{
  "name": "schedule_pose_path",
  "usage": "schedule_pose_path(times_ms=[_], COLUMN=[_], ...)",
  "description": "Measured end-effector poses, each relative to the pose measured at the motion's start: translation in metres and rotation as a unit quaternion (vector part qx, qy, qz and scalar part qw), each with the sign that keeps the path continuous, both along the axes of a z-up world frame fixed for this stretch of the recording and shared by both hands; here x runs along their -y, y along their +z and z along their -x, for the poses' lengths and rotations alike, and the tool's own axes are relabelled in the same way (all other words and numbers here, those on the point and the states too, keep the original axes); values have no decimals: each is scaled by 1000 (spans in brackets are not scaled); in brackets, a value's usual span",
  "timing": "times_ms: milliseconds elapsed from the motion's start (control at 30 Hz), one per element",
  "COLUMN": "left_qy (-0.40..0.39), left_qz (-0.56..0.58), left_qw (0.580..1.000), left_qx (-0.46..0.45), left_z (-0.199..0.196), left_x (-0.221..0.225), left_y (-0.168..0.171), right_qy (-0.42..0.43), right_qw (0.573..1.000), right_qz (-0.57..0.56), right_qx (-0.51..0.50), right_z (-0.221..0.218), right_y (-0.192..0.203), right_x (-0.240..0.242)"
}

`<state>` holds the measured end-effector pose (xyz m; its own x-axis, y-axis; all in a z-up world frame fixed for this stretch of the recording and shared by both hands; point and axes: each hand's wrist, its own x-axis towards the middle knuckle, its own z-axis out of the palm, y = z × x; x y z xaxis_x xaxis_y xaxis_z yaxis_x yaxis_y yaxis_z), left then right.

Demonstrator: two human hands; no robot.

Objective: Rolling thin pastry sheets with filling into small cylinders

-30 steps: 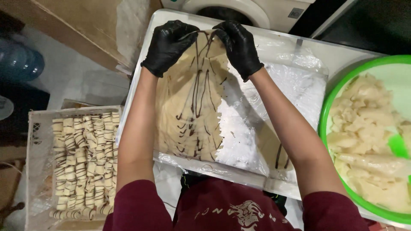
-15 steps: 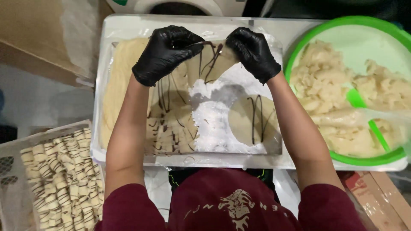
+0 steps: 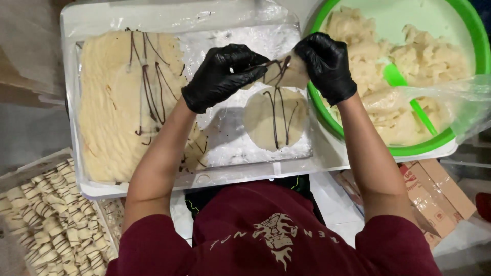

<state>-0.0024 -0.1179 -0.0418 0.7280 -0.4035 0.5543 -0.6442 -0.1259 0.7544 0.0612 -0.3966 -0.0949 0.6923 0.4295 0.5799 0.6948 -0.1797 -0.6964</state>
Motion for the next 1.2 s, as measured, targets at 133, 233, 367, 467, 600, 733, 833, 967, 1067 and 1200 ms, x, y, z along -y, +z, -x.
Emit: schedule_pose_path(times_ms=[133,233,367,467,600,733,833,967,1067,1200], left_qy=[-34,17,29,50,123,229,274,255,229,266], left_qz=[47,129,120,125,21,-77,-242,-354,-364,-300], left_qw=[994,958,942,935,953,934,903,899,903,910], left_qx=[-91,-256,-311,-327,-276,-264,-226,-26,-4,103], left_z=[25,39,38,18,-40,-55,-39,-7,12,31], left_x=[20,33,36,32,22,26,30,53,58,36], left_y=[-10,-38,-69,-100,-197,-207,-191,-219,-231,-213], right_qy=[22,2,16,-5,-61,-81,-109,-86,-82,-71], right_qw=[998,986,978,971,966,953,922,897,930,975], right_qz=[44,-16,5,39,118,215,316,416,346,211], right_qx=[-41,-163,-208,-234,-224,-200,-197,-122,-92,12], right_z=[29,38,35,22,-24,-29,-36,-54,-45,-31], right_y=[-2,-26,-59,-81,-112,-82,-82,-113,-105,-83], right_x=[17,27,29,19,3,-13,-12,2,-19,-76])
